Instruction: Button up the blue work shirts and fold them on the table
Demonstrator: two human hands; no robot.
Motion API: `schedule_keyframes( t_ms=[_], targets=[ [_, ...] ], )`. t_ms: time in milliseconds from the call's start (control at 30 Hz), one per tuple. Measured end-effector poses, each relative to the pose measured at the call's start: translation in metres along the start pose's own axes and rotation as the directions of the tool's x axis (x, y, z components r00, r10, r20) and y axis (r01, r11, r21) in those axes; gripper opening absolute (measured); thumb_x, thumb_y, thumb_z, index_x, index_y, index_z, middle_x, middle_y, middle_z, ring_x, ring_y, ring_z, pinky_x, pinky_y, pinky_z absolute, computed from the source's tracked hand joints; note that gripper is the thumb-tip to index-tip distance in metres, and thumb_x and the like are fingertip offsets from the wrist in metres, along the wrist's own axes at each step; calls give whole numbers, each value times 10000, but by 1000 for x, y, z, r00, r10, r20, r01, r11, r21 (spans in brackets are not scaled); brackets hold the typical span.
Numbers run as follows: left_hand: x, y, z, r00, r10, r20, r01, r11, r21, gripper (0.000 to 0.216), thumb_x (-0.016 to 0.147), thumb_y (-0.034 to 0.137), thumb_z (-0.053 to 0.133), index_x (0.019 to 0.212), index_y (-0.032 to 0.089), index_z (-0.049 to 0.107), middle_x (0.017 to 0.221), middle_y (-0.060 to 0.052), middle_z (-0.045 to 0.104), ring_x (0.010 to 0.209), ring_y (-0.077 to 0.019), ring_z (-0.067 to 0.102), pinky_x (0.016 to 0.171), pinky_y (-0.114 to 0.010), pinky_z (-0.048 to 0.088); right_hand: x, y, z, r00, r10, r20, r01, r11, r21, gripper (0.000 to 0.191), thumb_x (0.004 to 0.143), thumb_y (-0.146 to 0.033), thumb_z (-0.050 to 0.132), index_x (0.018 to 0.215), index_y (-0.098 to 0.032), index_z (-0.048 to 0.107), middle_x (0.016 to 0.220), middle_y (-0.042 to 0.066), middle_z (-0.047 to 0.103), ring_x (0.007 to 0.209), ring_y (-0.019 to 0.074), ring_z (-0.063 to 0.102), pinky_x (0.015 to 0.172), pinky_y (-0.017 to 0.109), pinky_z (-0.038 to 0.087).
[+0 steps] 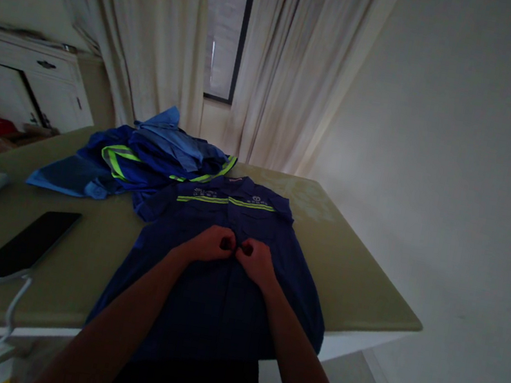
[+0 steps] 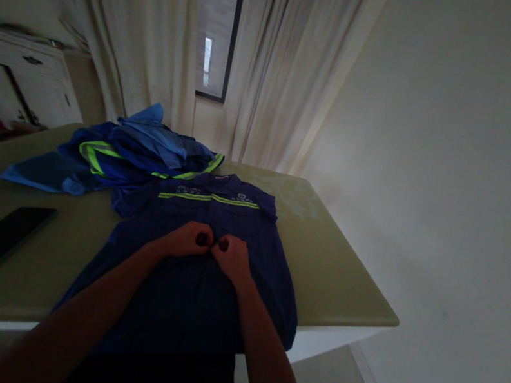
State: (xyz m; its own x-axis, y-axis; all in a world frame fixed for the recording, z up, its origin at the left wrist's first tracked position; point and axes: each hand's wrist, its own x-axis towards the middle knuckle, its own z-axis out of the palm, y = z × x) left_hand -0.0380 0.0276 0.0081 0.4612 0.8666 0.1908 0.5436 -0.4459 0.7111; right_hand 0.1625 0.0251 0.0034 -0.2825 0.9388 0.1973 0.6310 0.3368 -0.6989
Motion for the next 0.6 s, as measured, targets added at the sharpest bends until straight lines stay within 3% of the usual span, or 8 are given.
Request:
schedule_keyframes(
  t_ms=[167, 600],
  targets=[
    [-1, 6, 1, 988, 145, -46, -135, 974, 180, 86, 783, 163, 649, 845, 210, 686, 892, -19, 674, 836, -176, 629, 774, -281, 461, -2, -1, -2, 998, -60, -18, 59, 997, -57, 19, 804, -207, 699, 787, -199, 697, 736, 24, 704, 671, 163, 613, 640, 264, 383],
    [-6, 13, 2, 988, 157, 1, -148, 933, 329, 71, 874, 185, 602, 904, 232, 645, 959, -32, 662, 947, -205, 625, 834, -296, 457, -5, -7, -6, 997, -68, 19, 70, 993, -92, 48, 810, -202, 686, 763, -207, 676, 723, 12, 694, 674, 170, 618, 637, 268, 366]
  ],
)
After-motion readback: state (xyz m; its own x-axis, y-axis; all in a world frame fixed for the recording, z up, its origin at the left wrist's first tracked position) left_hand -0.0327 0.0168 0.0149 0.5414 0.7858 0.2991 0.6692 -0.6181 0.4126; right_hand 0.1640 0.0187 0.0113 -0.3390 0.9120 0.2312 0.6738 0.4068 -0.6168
